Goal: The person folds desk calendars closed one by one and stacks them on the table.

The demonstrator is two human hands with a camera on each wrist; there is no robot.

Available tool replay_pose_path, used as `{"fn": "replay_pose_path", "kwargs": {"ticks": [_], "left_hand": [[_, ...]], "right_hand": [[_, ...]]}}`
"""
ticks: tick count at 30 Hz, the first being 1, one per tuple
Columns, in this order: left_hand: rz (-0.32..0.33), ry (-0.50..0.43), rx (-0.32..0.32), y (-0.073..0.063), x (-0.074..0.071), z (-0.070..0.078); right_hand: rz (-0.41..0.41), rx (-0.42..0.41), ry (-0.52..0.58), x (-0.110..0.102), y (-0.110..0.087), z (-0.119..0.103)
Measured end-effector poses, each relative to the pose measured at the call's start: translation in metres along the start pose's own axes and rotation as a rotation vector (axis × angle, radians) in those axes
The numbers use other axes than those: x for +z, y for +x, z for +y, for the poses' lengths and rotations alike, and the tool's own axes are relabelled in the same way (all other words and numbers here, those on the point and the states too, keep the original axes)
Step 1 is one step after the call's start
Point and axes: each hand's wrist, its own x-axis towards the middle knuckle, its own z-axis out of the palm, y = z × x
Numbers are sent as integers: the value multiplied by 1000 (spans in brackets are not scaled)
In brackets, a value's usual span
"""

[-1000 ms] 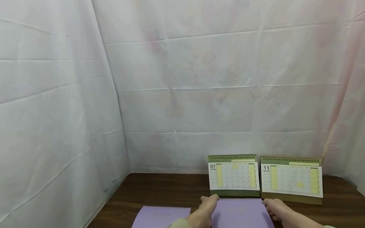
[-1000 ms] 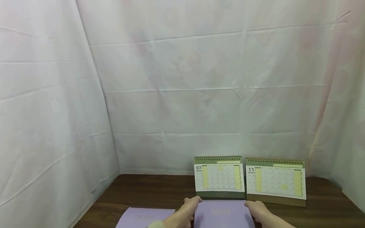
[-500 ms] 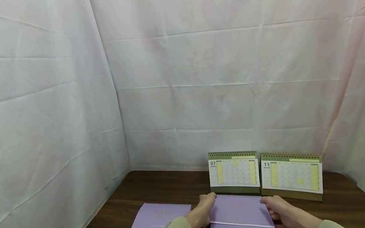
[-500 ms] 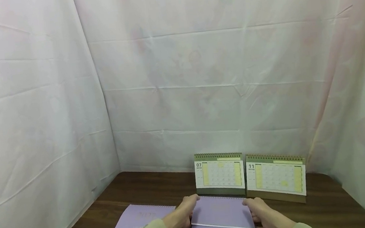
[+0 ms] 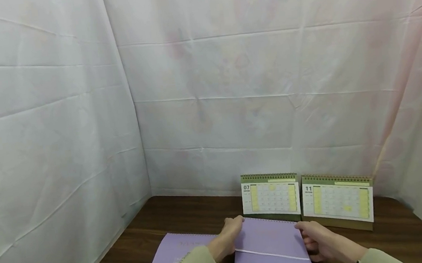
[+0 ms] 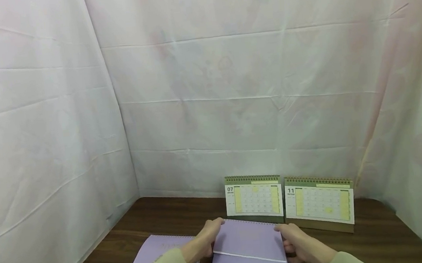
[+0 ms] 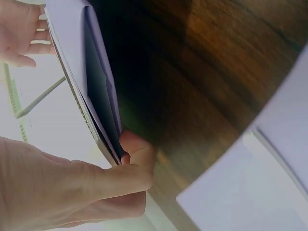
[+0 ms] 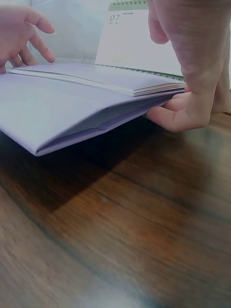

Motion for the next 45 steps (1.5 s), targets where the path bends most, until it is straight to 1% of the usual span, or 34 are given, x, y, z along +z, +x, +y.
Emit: {"fn": "replay_pose_path", "kwargs": {"ticks": [5,9,13,17,19,23,26,29,33,36,41,45], "left_hand": [[-36,-16,42,0,-14,6],[-52,-18,39,-1,-27,8],[-46,-16,33,-3,-43,7],[-40,-2,27,-1,-61,5],[-32,11,27,1,-70,6],[-11,52,8,4,-88,8],[-7,71,-8,6,-102,10],[2,103,-4,7,-116,11],[12,152,9,11,-132,8],[3,170,2,14,-143,4],[2,199,-10,21,-159,-2],[3,222,-8,24,-169,-7]], "right_hand": [[-12,-25,22,7,-3,-10],[-29,-29,48,16,-4,-14],[-52,-35,80,31,-6,-17],[-72,-47,94,48,-8,-22],[-86,-53,99,56,-9,-26],[-115,-65,118,71,-9,-34],[-148,-81,130,80,-9,-39],[-190,-98,132,90,-11,-42],[-240,-114,138,106,-12,-45],[-264,-119,147,117,-12,-48],[-302,-132,146,130,-14,-51],[-343,-163,167,139,-16,-51]]}}
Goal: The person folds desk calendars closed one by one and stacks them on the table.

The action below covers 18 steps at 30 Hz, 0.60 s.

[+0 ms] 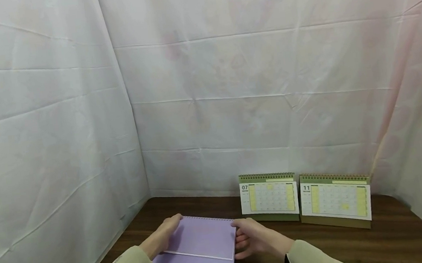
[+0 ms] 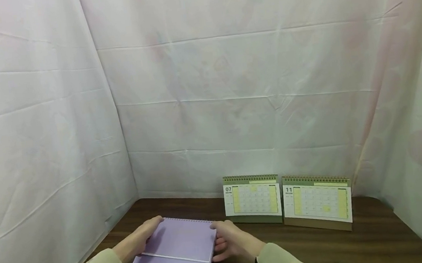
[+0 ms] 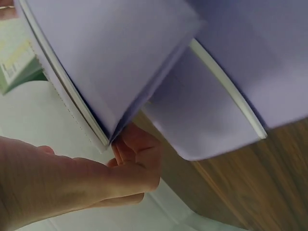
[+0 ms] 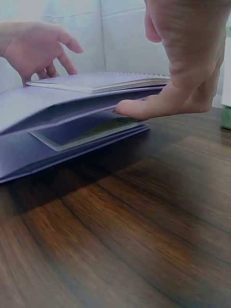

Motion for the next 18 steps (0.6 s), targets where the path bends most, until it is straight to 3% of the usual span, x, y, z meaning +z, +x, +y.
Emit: {"fn": "replay_pose_path", "kwargs": {"ticks": [18], "left_hand": [[74,77,9,3,-23,-32]], "right_hand": [[-60,7,51,33,11,6]]}}
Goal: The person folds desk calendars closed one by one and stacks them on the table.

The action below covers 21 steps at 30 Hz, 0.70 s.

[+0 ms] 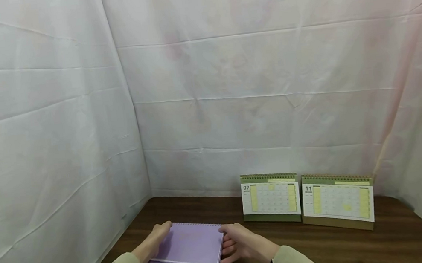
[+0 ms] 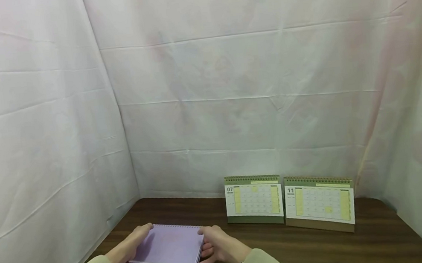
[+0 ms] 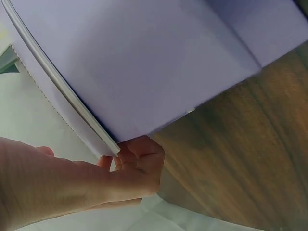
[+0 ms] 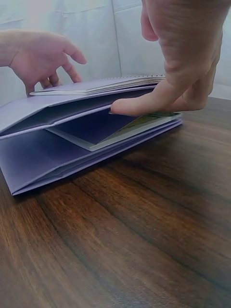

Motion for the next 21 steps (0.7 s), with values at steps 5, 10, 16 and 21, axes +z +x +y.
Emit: {"fn": "replay_pose_path", "kwargs": {"ticks": [5,10,16,21], "left_hand": [[24,52,-7,0,-1,-4],[45,73,-20,-1,-1,-7],[63,99,-41,-2,1,-9],[84,114,-38,-1,4,-11]], "right_hand": [[-2,-17,-7,2,4,3],[-13,-15,-2,3,8,6],[-15,-8,-14,3,11,10],[0,-20,-30,5,13,12]]}}
